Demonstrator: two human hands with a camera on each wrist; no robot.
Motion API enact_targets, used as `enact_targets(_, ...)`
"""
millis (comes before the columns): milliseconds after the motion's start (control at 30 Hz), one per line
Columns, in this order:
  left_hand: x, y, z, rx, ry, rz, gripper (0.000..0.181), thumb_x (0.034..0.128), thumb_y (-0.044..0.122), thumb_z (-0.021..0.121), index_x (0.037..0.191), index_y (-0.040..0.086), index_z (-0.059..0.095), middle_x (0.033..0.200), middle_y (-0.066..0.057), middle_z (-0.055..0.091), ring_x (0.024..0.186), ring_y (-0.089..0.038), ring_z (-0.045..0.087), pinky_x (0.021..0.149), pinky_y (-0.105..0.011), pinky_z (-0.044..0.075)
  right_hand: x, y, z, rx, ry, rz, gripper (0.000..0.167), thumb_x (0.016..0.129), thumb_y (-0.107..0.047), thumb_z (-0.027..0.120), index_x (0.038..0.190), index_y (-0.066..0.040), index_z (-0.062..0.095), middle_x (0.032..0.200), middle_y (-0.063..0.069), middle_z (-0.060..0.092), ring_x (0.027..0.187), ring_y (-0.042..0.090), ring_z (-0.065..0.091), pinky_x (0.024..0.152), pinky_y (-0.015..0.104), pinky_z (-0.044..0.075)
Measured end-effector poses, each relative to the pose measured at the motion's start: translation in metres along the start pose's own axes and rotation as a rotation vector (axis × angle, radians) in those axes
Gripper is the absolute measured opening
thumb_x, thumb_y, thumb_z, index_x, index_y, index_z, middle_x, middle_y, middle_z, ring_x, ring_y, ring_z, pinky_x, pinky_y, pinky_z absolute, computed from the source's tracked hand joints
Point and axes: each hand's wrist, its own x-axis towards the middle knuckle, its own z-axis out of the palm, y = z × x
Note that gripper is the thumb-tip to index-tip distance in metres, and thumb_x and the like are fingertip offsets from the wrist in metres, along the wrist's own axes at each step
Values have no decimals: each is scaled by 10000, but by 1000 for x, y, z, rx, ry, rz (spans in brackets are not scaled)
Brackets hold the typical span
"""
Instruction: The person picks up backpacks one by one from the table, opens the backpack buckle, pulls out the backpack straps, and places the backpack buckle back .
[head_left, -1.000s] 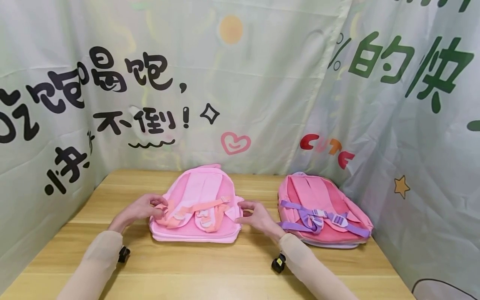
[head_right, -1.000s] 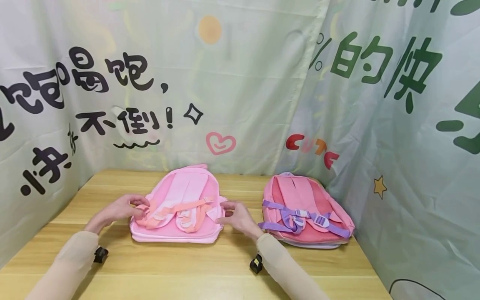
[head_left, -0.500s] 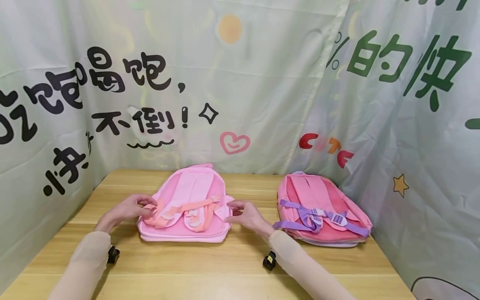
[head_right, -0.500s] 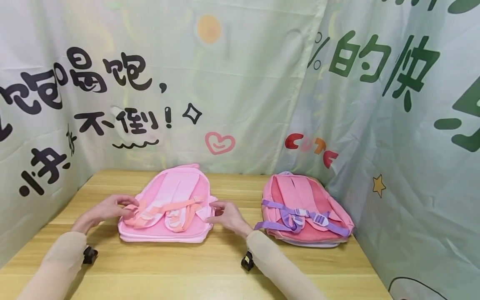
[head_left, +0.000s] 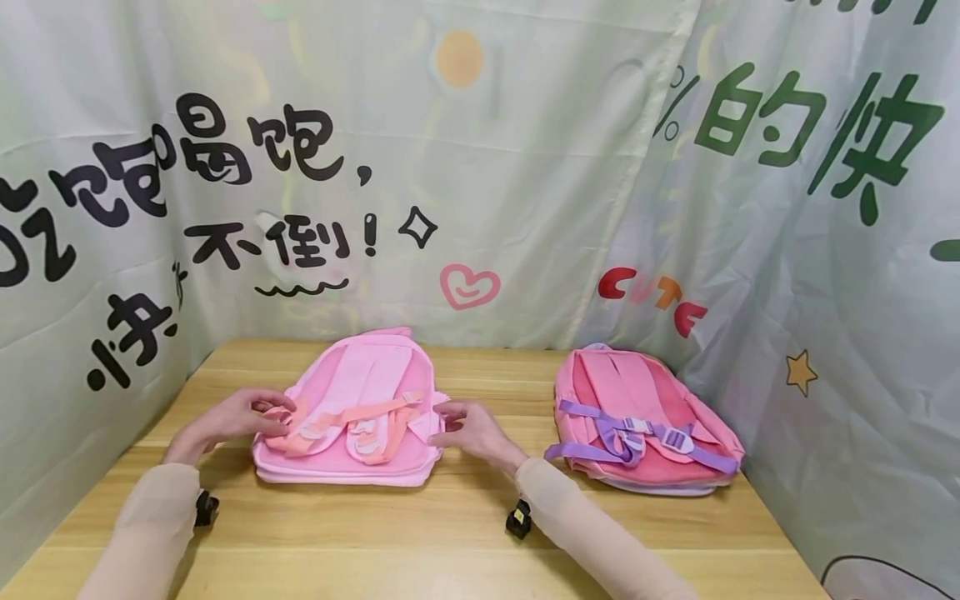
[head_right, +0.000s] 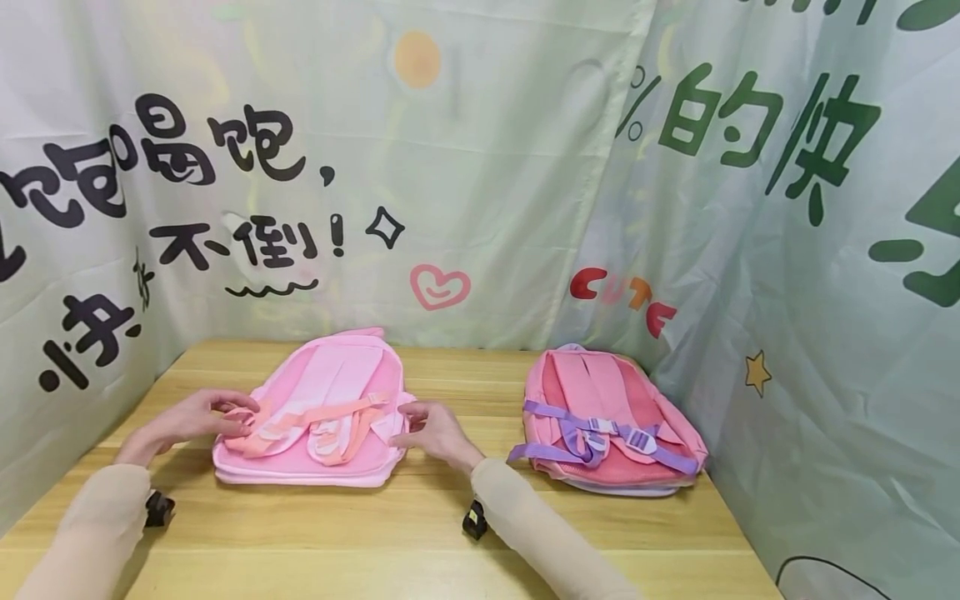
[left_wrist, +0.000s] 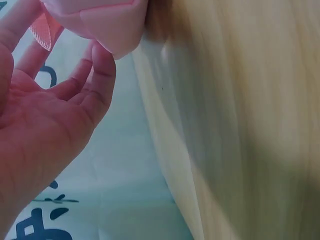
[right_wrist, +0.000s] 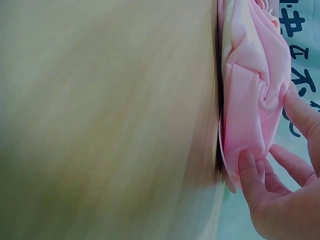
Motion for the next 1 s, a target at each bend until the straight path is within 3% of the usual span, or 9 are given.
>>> enact_targets(133, -6, -4, -6, 3, 14, -12, 434, 786, 231, 804, 1155, 45, 671, 1144, -150, 655, 951, -210, 561, 798, -324, 476, 5, -3, 10, -9, -1, 3, 565, 736, -163, 861, 1250, -56, 652, 1023, 80, 679, 910, 192, 610, 759, 249, 522)
enact_targets(367, -13, -10, -19, 28, 38, -22, 408, 813, 219, 779, 1158, 31, 671, 1211, -203, 641, 976, -210, 584, 790, -304, 493, 12, -13, 24, -15, 10, -9, 552, 742, -149, 857, 1246, -50, 655, 1005, 92, 684, 890, 170, 605, 748, 227, 518)
enact_targets(767, -25, -30, -34, 19, 76, 47, 396, 843, 151, 754, 1167, -53, 653, 1138, -206, 663, 888, -75, 578, 732, -222, 509, 23, -20, 44, -57, -1, -20, 593, 717, -202, 875, 1253, -77, 655, 952, 35, 674, 823, 99, 583, 684, 218, 512)
enact_targets(1000, -34, -38, -42, 44, 106, -31, 481, 846, 230, 763, 1224, -35, 632, 1158, -192, 644, 921, -115, 558, 732, -227, 495, 28, -27, 57, -78, -11, -28, 594, 705, -178, 880, 1245, -65, 659, 920, 51, 671, 780, 98, 579, 640, 213, 504)
